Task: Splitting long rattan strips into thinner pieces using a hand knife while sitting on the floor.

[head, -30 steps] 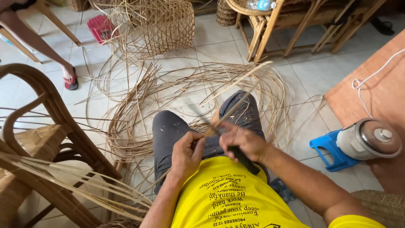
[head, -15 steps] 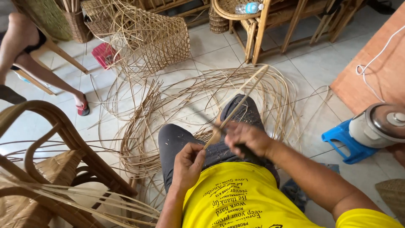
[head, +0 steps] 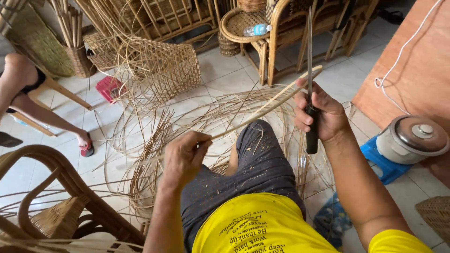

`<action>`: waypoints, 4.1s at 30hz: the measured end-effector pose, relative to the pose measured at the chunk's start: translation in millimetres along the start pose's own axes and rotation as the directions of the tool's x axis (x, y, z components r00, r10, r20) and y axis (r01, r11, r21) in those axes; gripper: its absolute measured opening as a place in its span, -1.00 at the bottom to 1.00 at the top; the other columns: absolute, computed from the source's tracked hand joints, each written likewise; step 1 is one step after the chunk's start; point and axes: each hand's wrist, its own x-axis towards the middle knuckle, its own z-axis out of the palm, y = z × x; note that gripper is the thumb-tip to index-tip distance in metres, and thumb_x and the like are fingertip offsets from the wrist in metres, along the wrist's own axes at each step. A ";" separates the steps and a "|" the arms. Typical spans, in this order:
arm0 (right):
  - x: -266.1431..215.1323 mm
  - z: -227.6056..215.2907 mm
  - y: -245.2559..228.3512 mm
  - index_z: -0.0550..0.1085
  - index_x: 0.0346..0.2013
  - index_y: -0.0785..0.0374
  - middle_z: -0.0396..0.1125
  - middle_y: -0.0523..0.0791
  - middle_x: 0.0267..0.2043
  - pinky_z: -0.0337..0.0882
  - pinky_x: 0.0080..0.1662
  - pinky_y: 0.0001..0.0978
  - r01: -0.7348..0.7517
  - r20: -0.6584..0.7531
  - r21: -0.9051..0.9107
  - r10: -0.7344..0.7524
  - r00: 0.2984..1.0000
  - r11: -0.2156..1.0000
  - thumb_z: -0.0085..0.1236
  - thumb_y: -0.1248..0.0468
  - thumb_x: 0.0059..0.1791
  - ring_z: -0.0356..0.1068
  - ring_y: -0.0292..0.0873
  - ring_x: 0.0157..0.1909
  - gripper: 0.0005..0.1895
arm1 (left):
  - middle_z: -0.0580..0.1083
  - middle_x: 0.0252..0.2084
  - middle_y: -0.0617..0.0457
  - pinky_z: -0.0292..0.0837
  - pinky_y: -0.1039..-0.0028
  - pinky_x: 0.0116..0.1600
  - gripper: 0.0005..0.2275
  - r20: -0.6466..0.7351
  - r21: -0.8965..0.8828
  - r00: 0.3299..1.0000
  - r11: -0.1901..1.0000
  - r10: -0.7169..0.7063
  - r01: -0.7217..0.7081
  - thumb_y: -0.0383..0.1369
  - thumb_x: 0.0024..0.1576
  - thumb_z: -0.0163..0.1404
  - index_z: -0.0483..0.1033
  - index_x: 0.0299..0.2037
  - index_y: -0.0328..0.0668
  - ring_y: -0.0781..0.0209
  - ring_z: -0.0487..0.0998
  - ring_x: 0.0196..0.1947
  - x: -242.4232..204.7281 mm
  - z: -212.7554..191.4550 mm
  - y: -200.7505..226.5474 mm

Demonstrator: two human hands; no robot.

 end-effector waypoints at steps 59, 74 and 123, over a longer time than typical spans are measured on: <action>-35.7 74.0 165.5 0.35 0.27 0.36 0.32 -0.04 -0.55 0.40 -0.64 -0.48 -0.300 -0.065 -0.595 0.327 0.943 0.746 -0.05 0.37 0.14 0.31 -0.23 -0.67 -0.61 | 0.47 -0.63 0.08 0.39 0.46 -0.40 -0.86 -0.074 -0.391 0.919 0.859 -0.387 0.330 -0.22 0.16 0.23 0.65 -0.27 -0.05 0.28 0.45 -0.58 -78.7 74.7 4.3; -42.2 82.9 172.8 0.16 0.43 0.30 0.33 -0.01 -0.49 0.48 -0.66 -0.41 -0.426 -0.070 -0.380 0.434 0.898 0.821 -0.02 0.38 0.11 0.40 -0.17 -0.64 -0.44 | 0.53 -0.49 0.00 0.46 0.40 -0.27 -0.87 0.041 -0.537 0.941 0.787 -0.335 0.304 -0.32 0.26 0.10 0.68 -0.21 -0.14 0.27 0.49 -0.43 -85.3 68.0 8.2; -37.9 88.5 150.7 0.31 0.28 0.10 0.32 -0.08 -0.58 0.43 -0.68 -0.33 -0.537 -0.027 -0.089 0.537 0.843 0.839 -0.01 0.42 0.01 0.37 -0.18 -0.67 -0.48 | 0.52 -0.55 0.00 0.42 0.40 -0.46 -0.95 -0.316 -0.205 0.916 0.961 -0.246 0.187 -0.40 0.20 0.14 0.65 -0.28 -0.13 0.09 0.54 -0.58 -84.6 79.6 7.5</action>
